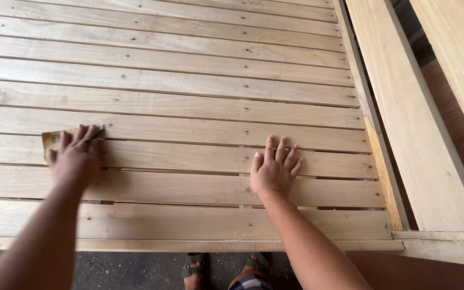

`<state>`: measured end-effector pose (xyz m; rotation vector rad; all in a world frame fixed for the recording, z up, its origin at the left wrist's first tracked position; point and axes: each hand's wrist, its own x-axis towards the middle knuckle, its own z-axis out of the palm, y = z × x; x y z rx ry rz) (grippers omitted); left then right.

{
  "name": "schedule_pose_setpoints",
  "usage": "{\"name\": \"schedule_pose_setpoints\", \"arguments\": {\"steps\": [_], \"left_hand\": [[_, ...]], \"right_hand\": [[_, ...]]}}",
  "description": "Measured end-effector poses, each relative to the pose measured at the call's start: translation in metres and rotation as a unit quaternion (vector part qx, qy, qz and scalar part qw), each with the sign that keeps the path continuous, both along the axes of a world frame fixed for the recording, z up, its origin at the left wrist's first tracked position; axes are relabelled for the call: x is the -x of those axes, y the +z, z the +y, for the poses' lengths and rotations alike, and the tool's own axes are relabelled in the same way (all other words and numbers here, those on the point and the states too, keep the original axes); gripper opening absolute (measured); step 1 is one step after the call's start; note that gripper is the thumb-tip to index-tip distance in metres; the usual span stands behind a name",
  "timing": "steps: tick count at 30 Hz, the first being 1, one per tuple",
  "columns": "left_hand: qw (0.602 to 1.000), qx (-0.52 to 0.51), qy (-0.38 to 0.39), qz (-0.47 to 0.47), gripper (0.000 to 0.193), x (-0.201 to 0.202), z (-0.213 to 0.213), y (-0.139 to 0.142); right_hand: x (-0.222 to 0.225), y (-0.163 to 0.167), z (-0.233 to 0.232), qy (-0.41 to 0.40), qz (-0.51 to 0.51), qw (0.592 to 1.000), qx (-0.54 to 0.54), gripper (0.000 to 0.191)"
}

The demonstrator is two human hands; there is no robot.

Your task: The person sands the slatted wooden surface of a furniture frame, rubbing a sanding block by hand across the wood slats. They work over different sections of the slatted top, steadying the frame with one hand while sanding with the other.

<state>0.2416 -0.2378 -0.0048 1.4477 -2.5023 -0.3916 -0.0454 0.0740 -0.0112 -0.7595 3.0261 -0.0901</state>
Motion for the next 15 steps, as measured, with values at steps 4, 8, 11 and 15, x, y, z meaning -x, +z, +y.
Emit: {"name": "schedule_pose_setpoints", "arguments": {"steps": [4, 8, 11, 15], "left_hand": [[0.992, 0.060, -0.107, -0.004, 0.071, 0.067, 0.059, -0.016], [0.961, -0.002, -0.274, -0.046, 0.059, 0.157, 0.163, 0.002], [0.944, -0.046, -0.320, -0.064, 0.056, 0.187, 0.208, 0.020], [0.941, 0.001, -0.329, -0.081, 0.051, 0.159, 0.181, 0.021]], "right_hand": [[0.003, -0.006, 0.001, 0.005, -0.001, 1.000, -0.015, 0.067], [0.011, -0.019, 0.010, 0.045, 0.013, 0.999, -0.002, 0.067], [0.017, -0.028, 0.022, 0.094, 0.042, 0.994, 0.024, 0.067], [0.021, -0.034, 0.037, 0.135, 0.059, 0.988, 0.053, 0.067]]}}
